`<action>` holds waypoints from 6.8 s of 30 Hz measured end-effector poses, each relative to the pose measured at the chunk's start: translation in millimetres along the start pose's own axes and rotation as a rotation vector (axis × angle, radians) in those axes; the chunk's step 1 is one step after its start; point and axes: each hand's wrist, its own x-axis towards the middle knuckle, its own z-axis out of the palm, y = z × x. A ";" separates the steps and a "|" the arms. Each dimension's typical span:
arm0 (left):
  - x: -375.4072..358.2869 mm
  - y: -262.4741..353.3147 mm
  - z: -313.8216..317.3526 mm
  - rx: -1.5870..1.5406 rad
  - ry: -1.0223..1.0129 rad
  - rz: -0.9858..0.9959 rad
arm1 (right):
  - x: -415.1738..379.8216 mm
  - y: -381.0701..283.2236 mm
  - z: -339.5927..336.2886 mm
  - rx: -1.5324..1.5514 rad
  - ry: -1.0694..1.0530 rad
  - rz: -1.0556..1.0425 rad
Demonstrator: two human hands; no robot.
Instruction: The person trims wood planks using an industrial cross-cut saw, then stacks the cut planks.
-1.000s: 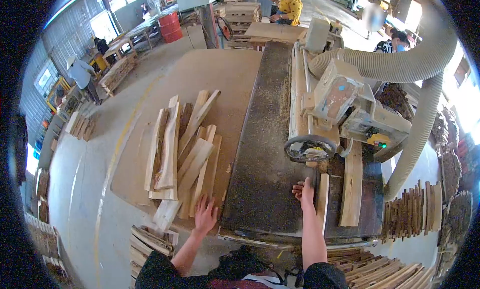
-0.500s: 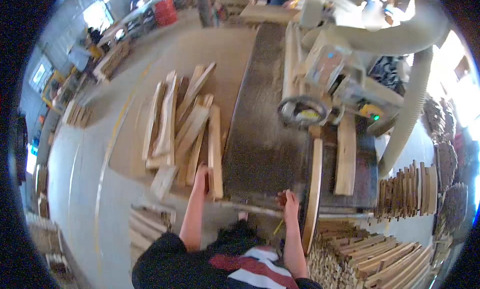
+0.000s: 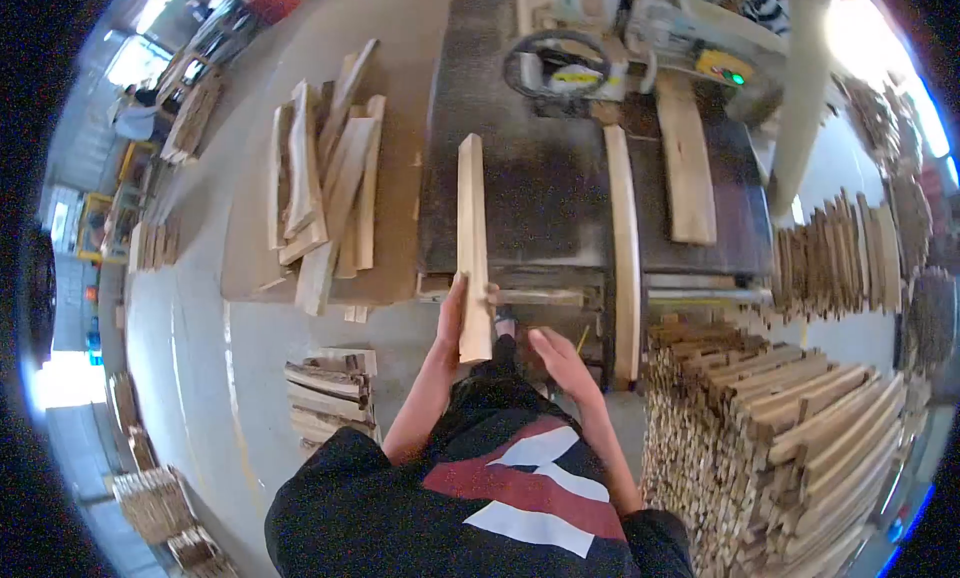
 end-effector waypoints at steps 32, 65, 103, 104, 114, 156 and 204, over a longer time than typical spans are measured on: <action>301.6 29.7 206.6 1.526 0.372 0.419 | 170.9 -65.2 -77.4 0.589 0.496 0.355; -96.7 165.9 -102.5 0.893 0.355 0.737 | 201.3 -49.5 -17.9 0.220 0.424 0.095; 1.3 -101.2 -57.7 0.943 -0.049 0.234 | -40.1 3.2 47.0 0.184 0.392 0.000; -0.4 -87.3 -61.5 1.419 0.107 0.304 | -43.6 -13.3 43.6 0.697 0.175 0.292; 99.3 -79.0 36.0 1.994 0.255 0.930 | 1.5 96.4 -19.0 1.079 0.663 0.158; 120.8 165.7 -39.8 1.129 0.967 0.586 | 357.8 -186.3 -152.6 0.272 0.575 0.080; 78.3 215.2 -114.9 1.650 1.034 0.755 | 524.3 -227.0 50.1 0.547 0.096 0.043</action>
